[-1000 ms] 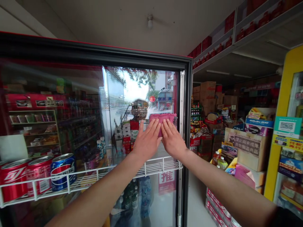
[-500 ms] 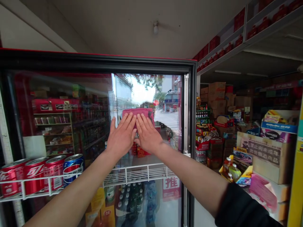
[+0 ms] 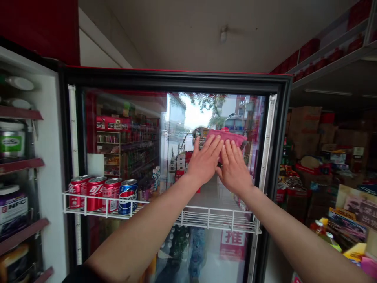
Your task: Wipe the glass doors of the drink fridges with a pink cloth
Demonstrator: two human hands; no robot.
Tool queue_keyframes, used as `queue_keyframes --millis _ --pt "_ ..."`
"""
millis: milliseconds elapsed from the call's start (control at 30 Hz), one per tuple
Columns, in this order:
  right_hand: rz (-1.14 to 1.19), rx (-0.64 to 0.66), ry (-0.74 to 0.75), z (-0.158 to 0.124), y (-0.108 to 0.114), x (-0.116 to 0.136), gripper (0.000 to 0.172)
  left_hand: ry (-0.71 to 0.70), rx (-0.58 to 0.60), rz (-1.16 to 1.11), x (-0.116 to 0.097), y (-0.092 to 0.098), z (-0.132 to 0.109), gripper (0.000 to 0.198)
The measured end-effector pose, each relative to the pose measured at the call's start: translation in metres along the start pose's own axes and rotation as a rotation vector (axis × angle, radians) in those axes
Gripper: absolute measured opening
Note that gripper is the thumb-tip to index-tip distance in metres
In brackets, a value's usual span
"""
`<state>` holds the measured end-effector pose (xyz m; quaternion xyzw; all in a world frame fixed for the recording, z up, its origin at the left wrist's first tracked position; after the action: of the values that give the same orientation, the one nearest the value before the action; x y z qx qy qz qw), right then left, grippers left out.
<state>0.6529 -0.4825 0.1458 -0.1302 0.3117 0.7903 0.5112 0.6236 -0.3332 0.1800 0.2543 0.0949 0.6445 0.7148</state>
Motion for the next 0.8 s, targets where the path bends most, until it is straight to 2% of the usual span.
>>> queue_keyframes --millis 100,267,600,800 --pt "-0.011 -0.018 -0.033 0.007 -0.006 0.015 0.099 -0.042 -0.012 0.011 0.015 0.002 -0.006 0.067" --pt "-0.036 -0.021 -0.036 0.034 -0.019 0.052 0.094 -0.035 -0.022 0.030 0.056 0.006 -0.020 0.065" --pt "0.043 -0.038 0.023 0.116 -0.035 0.138 0.089 0.062 -0.011 0.083 0.164 0.031 -0.051 0.064" --pt "0.113 -0.036 0.095 0.161 -0.042 0.194 0.082 0.188 0.020 0.103 0.223 0.050 -0.082 0.062"
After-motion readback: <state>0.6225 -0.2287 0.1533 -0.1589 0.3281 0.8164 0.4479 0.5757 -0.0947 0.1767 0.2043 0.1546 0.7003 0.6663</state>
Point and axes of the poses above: each hand's wrist, its own z-axis towards the middle knuckle, its own y-axis out of the back of the hand, x = y × z, the point moved 3 cm from there along z, towards the middle knuckle, and after that the axes turned 12 degrees about y, right-handed, at the moved point
